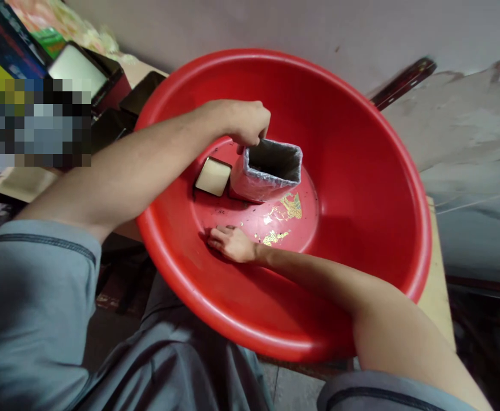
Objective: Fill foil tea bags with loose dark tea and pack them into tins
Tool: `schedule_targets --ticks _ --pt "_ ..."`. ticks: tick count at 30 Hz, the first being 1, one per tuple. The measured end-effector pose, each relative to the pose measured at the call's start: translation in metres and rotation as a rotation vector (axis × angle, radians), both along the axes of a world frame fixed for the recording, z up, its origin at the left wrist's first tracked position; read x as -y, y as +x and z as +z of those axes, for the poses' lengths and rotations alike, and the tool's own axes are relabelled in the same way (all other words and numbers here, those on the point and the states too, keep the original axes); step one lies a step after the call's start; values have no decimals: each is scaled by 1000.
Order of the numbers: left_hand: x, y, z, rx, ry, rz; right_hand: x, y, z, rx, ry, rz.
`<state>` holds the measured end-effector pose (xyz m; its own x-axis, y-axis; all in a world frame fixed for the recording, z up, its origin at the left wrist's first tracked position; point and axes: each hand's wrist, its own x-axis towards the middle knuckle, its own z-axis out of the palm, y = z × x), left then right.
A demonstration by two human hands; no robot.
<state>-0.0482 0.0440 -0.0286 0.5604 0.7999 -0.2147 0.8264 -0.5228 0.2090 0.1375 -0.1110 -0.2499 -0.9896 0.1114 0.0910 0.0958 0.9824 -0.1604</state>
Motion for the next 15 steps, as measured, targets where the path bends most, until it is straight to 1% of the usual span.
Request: schedule_targets --ticks 2,3,4,6,8,9,10,11,12,13,15 --pt "-2 0 -2 -20 12 12 -4 -3 17 32 12 8" --pt "-3 0 -3 -24 10 22 -9 -4 31 18 19 -9" --pt "-4 1 -4 -23 4 37 -15 -4 48 -18 36 -46" --pt "-7 2 -6 -9 -16 69 -34 0 91 -150 104 -175" --pt "-12 4 -9 5 -43 94 -58 9 137 -271 224 -336" --pt "-14 5 -10 9 -50 103 -71 14 157 -297 262 -439" --pt "-16 6 -11 9 -57 111 -83 20 174 -323 280 -536" --pt "-17 6 -12 8 -62 119 -95 27 186 -342 292 -617" --pt "-19 7 -12 4 -66 126 -105 34 194 -352 296 -684" --pt "-19 7 -12 -3 -70 132 -114 41 198 -361 293 -733" --pt "-20 7 -13 -10 -77 145 -127 53 197 -368 281 -785"
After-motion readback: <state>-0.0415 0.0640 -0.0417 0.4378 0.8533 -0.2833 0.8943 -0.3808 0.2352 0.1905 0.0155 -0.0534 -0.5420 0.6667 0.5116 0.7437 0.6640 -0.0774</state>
